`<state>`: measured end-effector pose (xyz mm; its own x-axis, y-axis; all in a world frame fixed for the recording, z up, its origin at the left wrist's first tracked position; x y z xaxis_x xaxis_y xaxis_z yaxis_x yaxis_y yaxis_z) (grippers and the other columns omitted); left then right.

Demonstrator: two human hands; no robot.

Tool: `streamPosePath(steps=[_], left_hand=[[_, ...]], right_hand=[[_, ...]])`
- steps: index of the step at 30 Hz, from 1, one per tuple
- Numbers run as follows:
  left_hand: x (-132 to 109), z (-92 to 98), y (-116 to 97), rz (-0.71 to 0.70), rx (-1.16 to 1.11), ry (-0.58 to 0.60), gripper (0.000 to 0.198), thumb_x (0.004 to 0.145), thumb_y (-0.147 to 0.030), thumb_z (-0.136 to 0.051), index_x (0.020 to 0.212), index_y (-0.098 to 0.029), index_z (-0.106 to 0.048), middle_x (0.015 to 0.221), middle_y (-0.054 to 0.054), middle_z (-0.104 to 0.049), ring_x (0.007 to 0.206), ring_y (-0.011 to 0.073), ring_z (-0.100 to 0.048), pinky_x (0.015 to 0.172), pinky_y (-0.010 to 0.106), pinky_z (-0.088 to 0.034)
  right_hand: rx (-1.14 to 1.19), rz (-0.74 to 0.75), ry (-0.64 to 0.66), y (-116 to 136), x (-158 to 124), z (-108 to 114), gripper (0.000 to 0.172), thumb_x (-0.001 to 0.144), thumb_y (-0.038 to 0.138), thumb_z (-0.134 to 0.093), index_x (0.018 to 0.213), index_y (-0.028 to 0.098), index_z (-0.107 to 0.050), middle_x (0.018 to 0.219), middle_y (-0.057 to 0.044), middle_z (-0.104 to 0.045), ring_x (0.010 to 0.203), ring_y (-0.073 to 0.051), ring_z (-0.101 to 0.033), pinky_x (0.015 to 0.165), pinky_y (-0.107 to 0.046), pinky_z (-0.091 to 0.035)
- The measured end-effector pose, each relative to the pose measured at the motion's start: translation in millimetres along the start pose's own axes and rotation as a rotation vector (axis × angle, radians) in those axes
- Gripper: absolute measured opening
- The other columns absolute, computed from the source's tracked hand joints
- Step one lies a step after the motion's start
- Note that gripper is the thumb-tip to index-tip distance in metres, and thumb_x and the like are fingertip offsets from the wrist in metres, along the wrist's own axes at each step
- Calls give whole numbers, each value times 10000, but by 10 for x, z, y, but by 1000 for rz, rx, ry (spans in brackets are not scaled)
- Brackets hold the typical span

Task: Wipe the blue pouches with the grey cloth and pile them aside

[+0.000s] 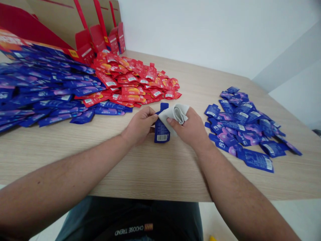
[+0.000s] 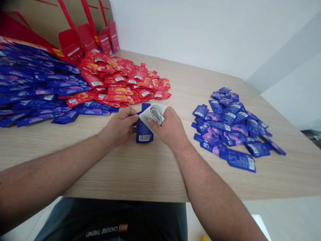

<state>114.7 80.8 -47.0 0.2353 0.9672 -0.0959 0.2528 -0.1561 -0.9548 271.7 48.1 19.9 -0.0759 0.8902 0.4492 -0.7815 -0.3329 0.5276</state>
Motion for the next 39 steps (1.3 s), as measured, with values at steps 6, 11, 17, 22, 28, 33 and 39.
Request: streamPosePath(steps=[6, 11, 17, 22, 28, 33, 39], left_hand=[[-73, -117, -5, -4, 102, 124, 194, 781, -253, -682, 776, -213, -492, 703, -41, -537, 611, 122, -533, 538, 257, -530], [-91, -130, -57, -40, 105, 139, 190, 779, -228, -671, 759, -206, -483, 715, -41, -525, 619, 108, -504, 526, 223, -493], [-112, -191, -40, -41, 108, 206, 196, 781, -210, -668, 747, -201, -476, 758, -32, -559, 633, 109, -516, 527, 226, -486], [-96, -191, 3, -21, 55, 188, 203, 758, -192, -686, 734, -200, -484, 769, -29, -584, 625, 111, -522, 512, 224, -468], [-40, -62, 93, 93, -130, 27, 211, 723, -143, -690, 717, -204, -488, 617, -46, -502, 548, 108, -491, 503, 206, -417], [-14, -2, 68, 80, -151, -33, 204, 726, -83, -652, 689, -195, -486, 627, -35, -501, 543, 99, -476, 514, 206, -397], [5, 11, 49, 55, -123, -56, 203, 762, -89, -635, 695, -203, -481, 617, -39, -492, 532, 106, -462, 514, 221, -381]], right_hand=[[48, -26, -94, -81, 29, 118, 390, 875, 523, -680, 1097, 203, -684, 1075, -122, -723, 1005, -309, -672, 901, -482, -540], [73, 11, -32, -36, 42, 74, 415, 873, 561, -685, 1094, 209, -682, 1082, -120, -728, 1023, -311, -677, 920, -485, -539], [51, -66, -69, -123, 42, 131, 459, 858, 577, -687, 1116, 197, -681, 1077, -122, -731, 1000, -310, -674, 909, -489, -543], [33, -114, -70, -128, 15, 117, 480, 861, 575, -676, 1143, 185, -682, 1075, -130, -730, 972, -310, -679, 885, -488, -549], [20, 23, 26, 57, 0, 5, 427, 870, 538, -693, 1143, 210, -697, 1069, -113, -735, 996, -306, -675, 877, -451, -550], [-2, 128, 168, 201, -39, -142, 355, 877, 526, -707, 1044, 212, -707, 982, -86, -713, 965, -279, -653, 879, -415, -534], [-45, 150, 183, 274, -64, -183, 324, 879, 469, -716, 1045, 191, -705, 990, -90, -699, 960, -266, -639, 881, -399, -526]])
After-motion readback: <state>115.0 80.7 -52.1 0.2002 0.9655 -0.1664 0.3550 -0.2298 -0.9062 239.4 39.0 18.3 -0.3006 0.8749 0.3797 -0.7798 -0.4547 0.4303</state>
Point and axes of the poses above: each hand's wrist, its own x-axis towards the middle knuckle, its own z-axis out of the back of the hand, y = z × x, the point moved 10 cm from there along x, towards the middle knuckle
